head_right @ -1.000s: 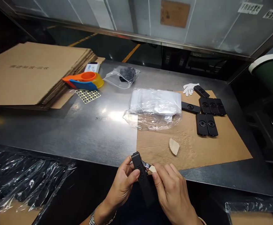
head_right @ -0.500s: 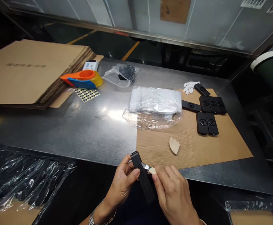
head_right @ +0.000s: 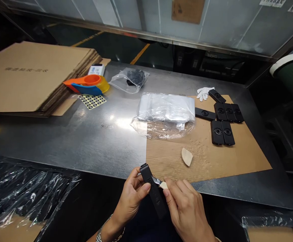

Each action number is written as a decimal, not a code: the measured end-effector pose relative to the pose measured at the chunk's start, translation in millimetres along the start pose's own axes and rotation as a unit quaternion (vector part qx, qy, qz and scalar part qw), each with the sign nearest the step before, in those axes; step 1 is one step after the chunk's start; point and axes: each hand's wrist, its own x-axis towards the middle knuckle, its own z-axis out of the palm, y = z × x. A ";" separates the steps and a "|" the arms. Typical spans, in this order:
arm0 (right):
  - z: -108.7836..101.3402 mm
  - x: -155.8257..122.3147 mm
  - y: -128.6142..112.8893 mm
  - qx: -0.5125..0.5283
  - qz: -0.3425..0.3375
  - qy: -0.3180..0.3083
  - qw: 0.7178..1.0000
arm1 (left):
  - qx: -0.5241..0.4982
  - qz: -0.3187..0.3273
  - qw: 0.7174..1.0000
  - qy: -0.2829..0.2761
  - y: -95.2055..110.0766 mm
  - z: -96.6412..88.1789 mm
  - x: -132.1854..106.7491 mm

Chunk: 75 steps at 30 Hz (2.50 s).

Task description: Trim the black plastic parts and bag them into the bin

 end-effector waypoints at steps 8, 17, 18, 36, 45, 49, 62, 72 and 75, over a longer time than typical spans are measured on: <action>9.7 -2.6 9.6 -0.018 0.024 0.000 1.000 | -0.011 0.015 1.000 -0.022 -1.0 0.0 -2.8; 12.1 2.0 14.5 0.070 0.031 0.013 0.997 | -0.049 0.008 0.999 -0.022 -4.6 -0.2 1.7; 9.9 1.9 12.1 0.064 0.018 0.013 0.998 | -0.048 0.006 0.999 -0.019 -5.3 -0.5 1.5; 10.8 1.6 10.0 -0.001 0.005 0.007 1.000 | -0.014 0.001 0.999 -0.031 -0.5 1.6 -3.9; 15.0 5.7 19.3 0.190 0.108 -0.012 0.976 | -0.050 -0.005 0.998 -0.042 -5.2 0.3 -1.0; 7.5 8.7 12.6 0.281 0.139 -0.067 0.947 | -0.046 -0.004 0.998 -0.043 -6.9 1.2 -0.8; 16.1 39.5 0.4 0.530 0.228 -0.141 0.804 | -0.025 -0.014 0.997 -0.076 2.7 5.3 -7.1; 14.6 28.1 38.9 0.359 0.235 -0.035 0.903 | -0.137 -0.102 0.984 0.045 2.9 6.1 1.8; 11.8 19.4 82.5 0.050 0.251 0.091 0.962 | -0.205 -0.166 0.957 0.117 0.4 4.5 9.2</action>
